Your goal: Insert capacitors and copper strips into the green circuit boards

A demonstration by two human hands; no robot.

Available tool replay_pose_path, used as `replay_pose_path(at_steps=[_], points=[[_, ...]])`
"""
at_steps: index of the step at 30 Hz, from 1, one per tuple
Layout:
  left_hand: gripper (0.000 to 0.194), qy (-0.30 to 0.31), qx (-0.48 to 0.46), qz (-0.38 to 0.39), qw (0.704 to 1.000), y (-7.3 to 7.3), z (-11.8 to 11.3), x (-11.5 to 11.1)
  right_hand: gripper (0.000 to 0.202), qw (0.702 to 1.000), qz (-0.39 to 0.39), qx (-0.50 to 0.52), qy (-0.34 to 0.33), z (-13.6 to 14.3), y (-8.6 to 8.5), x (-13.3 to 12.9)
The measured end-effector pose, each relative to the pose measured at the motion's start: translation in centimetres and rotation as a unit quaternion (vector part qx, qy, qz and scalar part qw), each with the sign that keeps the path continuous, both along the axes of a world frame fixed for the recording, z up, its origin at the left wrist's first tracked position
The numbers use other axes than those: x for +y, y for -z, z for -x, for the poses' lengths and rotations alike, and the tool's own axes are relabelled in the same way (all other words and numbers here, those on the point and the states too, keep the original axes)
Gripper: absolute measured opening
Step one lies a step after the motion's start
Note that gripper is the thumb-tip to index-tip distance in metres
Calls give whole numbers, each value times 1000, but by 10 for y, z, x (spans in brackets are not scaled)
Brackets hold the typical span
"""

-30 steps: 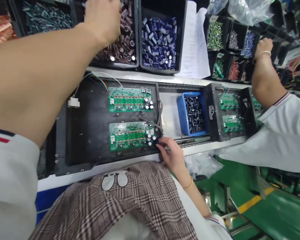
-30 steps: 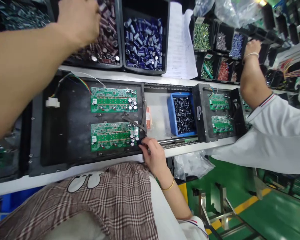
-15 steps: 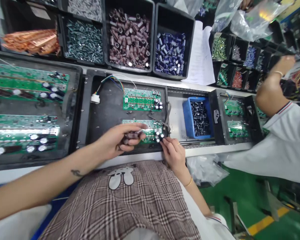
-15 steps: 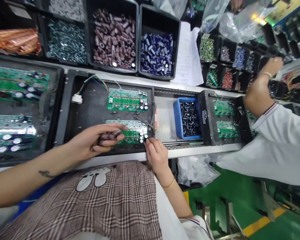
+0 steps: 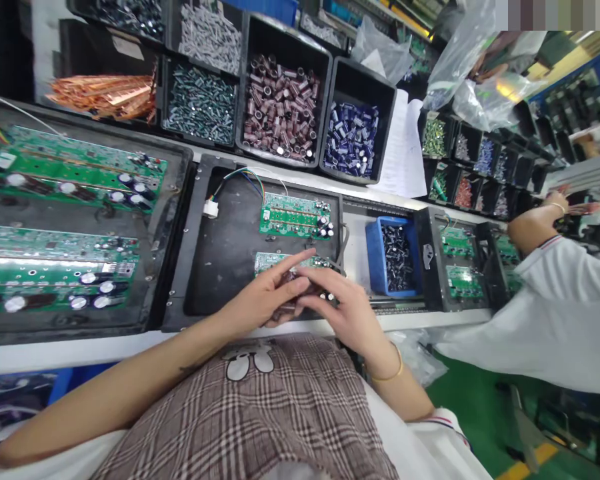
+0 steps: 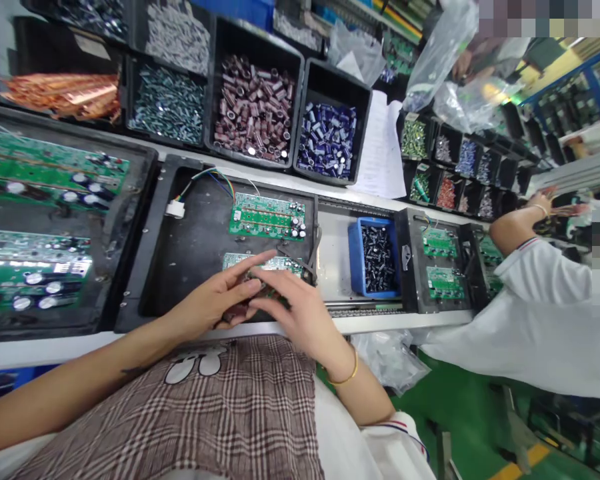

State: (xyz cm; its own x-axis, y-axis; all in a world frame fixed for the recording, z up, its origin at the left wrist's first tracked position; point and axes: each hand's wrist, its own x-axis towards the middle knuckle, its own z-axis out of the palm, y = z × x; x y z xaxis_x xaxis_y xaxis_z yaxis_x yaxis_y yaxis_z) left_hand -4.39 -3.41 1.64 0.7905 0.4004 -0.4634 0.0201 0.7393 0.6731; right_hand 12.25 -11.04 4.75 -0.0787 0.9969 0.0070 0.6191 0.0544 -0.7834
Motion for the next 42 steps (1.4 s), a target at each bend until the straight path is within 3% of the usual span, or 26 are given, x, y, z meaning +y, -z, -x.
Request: replay_pose_path(at_steps=[3,6,9,12,16,21,26,30,32,35,39,42], points=[[53,-47,24,24,998,2,-2,4,19,1000,-18,5,-6,3,3,28],[38,-102,61,93,989,9,-4,14,16,992,-68,-103,31,-13,21,59],[25,-91,51,170,980,15,-3,23,17,963,-84,-257,16,-31,44,87],[13,-80,25,201,976,16,-1,26,16,941,-73,-330,-27,-38,59,101],[16,-100,20,191,976,14,2,25,19,937,-68,-340,-51,-37,62,103],[19,-201,24,166,965,20,2,26,21,933,-72,-345,-72,-37,62,103],[15,-245,21,193,950,27,3,28,28,913,-112,-373,-121,-36,65,103],[15,-240,34,207,948,27,1,24,27,948,-123,-279,-90,-25,50,91],[21,-219,36,214,951,26,0,22,29,965,-104,-215,-109,-14,39,83],[25,-199,29,233,951,24,-3,22,21,967,-85,-203,-125,-2,32,80],[20,-207,51,255,943,21,-1,26,18,955,-92,-277,-44,-1,50,100],[21,-212,53,243,945,19,3,28,18,948,-80,-303,-49,-6,65,115]])
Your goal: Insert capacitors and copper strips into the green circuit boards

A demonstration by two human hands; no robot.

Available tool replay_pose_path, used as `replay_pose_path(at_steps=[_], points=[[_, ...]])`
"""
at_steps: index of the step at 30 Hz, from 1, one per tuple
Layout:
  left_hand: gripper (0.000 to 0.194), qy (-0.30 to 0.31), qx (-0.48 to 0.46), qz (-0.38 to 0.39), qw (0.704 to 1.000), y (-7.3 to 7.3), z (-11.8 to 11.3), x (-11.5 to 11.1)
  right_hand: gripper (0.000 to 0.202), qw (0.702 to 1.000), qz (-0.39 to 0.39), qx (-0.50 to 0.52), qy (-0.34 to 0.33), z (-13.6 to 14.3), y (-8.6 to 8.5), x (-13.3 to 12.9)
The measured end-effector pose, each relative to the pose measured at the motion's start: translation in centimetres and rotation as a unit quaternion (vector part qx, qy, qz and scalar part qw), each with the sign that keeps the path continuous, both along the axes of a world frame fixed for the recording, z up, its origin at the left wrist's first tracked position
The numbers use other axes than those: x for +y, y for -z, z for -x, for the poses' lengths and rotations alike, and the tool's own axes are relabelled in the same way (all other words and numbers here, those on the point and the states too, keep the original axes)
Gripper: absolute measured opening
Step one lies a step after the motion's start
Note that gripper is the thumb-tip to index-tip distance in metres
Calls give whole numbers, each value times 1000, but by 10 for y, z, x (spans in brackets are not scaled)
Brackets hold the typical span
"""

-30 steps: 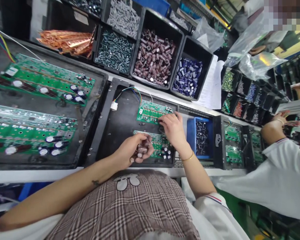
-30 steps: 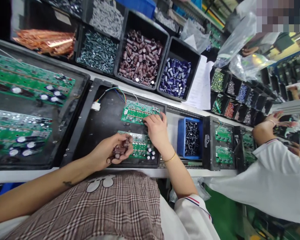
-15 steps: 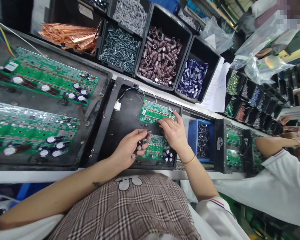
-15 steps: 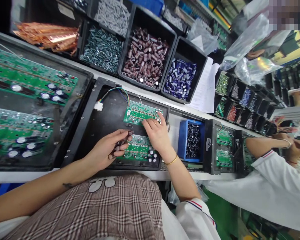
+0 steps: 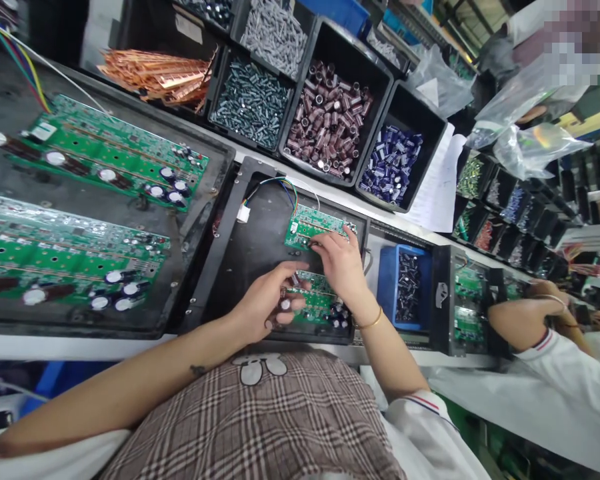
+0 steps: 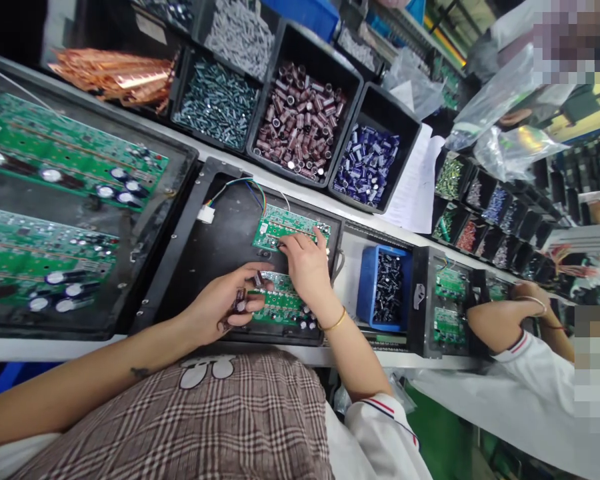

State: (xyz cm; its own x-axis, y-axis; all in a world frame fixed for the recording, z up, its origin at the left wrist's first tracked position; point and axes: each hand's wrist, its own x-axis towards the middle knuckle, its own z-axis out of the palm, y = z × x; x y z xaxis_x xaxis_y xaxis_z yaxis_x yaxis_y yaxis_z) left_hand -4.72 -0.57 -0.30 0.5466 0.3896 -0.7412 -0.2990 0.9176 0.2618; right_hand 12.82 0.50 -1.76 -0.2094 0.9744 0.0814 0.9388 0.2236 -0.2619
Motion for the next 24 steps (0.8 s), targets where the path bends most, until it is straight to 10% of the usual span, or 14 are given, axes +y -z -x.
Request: replay_pose_path(at_steps=[19,24], points=[[33,-34,7,69,997,4,5,5,26,986,-10,-59,-156,-7,0,10],[41,-31,-56,97,993,6,8,6,31,991,6,33,-129,3,-22,4]])
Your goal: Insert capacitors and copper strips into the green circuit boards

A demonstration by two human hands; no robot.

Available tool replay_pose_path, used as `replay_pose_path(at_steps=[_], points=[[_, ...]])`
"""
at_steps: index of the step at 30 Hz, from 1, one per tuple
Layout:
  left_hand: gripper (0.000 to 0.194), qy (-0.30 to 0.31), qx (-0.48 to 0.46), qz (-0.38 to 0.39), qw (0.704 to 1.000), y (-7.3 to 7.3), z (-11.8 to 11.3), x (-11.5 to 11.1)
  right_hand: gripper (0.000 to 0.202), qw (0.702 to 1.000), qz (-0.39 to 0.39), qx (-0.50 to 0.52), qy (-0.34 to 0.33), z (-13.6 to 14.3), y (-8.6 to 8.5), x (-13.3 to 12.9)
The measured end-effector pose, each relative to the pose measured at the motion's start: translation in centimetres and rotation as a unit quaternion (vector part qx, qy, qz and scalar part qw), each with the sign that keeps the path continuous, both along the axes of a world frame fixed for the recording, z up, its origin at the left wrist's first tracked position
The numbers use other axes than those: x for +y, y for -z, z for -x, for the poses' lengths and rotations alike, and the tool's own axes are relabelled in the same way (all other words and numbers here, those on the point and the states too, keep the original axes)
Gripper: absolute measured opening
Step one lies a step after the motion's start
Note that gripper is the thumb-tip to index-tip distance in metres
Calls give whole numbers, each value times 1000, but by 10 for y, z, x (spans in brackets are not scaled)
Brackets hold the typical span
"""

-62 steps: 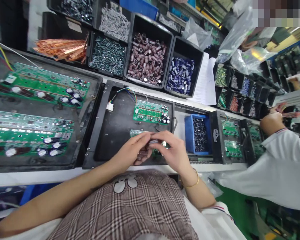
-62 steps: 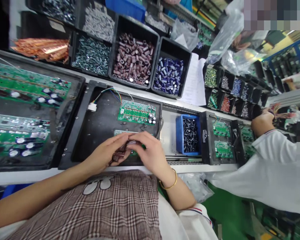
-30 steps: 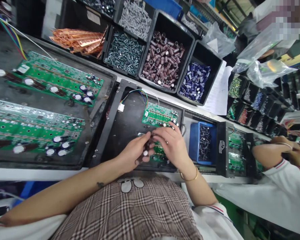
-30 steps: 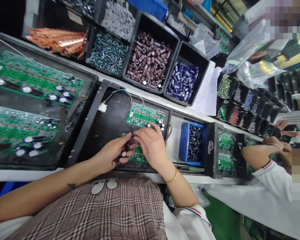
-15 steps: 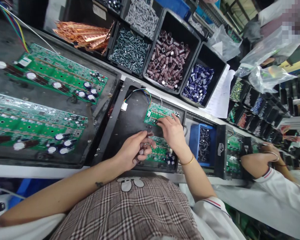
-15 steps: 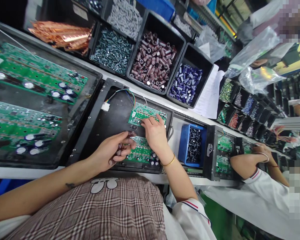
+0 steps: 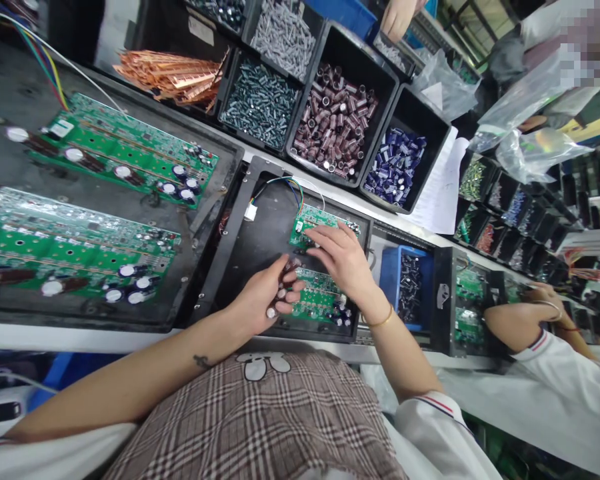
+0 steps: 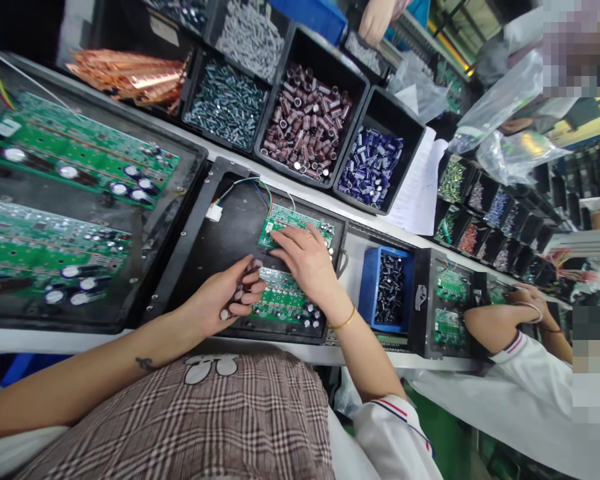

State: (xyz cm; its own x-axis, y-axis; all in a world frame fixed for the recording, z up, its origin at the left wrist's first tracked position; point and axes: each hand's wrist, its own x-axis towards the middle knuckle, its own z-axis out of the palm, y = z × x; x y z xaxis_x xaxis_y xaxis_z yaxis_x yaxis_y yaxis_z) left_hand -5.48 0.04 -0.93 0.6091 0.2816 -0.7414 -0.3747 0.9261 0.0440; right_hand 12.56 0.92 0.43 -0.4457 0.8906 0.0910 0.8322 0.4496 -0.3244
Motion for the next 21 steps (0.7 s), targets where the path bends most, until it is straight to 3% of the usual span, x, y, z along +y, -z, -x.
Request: replay_pose_path(at_steps=[4,8,12,21], points=[[35,-26,-3,-22,999,-2,0,1,27,998,39,31,-27,17,-12,-5],[20,-49,35,-36,998,-5,-2,1,20,997,-3,-39,67,20,8,7],[18,-40,28,-48,998,-4,-2,0,22,996,-10,-60,59,17,26,18],[9,-37,20,-59,997,-5,2,-1,25,995,-29,-83,54,21,25,19]])
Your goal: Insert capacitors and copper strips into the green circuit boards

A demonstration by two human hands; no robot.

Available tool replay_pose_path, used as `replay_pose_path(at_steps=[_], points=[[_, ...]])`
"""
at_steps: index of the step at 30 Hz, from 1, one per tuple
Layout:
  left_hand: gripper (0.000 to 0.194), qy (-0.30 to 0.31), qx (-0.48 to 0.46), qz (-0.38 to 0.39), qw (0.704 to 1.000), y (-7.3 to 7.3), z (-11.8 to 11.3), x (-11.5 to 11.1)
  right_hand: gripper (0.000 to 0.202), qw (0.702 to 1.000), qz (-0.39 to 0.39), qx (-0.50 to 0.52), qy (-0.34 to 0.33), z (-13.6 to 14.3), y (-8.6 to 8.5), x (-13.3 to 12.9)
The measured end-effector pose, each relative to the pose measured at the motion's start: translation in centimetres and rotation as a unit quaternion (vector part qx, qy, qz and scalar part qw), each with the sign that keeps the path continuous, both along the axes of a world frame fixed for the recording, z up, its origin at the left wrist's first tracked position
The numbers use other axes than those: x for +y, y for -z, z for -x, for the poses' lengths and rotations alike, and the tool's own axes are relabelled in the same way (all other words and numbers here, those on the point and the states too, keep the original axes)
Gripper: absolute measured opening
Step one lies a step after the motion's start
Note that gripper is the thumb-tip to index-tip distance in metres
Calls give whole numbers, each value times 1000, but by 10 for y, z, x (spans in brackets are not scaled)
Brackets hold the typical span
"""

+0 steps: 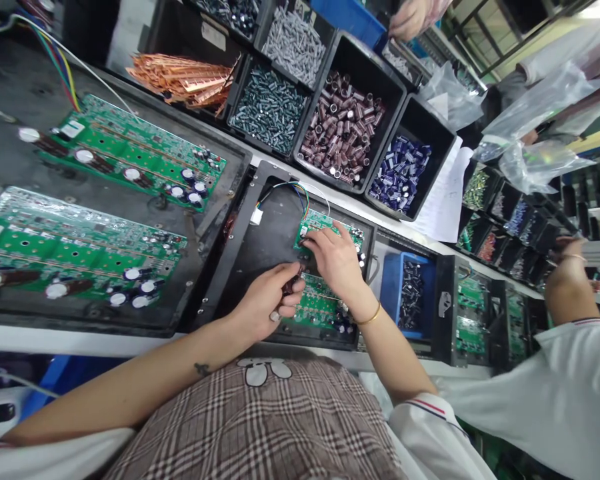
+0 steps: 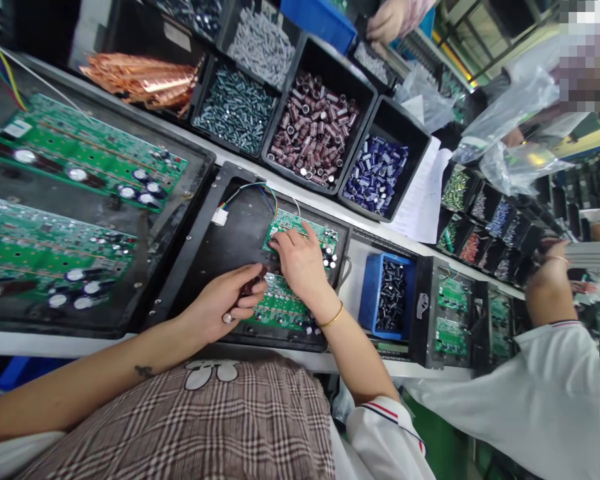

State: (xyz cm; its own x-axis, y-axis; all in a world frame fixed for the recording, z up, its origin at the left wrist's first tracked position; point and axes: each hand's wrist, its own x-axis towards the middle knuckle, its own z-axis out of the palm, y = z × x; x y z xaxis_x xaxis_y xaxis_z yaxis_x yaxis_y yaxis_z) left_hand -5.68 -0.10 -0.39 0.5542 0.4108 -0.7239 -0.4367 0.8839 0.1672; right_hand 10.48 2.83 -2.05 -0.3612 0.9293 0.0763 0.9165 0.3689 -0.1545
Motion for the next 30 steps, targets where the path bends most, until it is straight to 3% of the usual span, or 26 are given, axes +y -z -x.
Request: replay_pose_path(at_steps=[13,16,19,22,26,30], points=[[13,-17,14,17,1000,4,0,3,25,998,-16,-48,-36,3,-3,2],[21,-26,21,17,999,5,0,2,25,997,-19,-38,-68,4,-5,2],[26,-17,33,8,999,7,-1,3,23,998,-31,10,-47,5,-14,-3],[31,12,29,-13,999,7,-3,1,26,996,5,87,-37,5,-31,-23],[24,69,-9,-14,997,-4,-7,-14,18,993,36,111,-19,-4,-51,-71],[13,168,-32,27,985,-16,-3,-45,15,992,27,96,71,-18,-48,-124]])
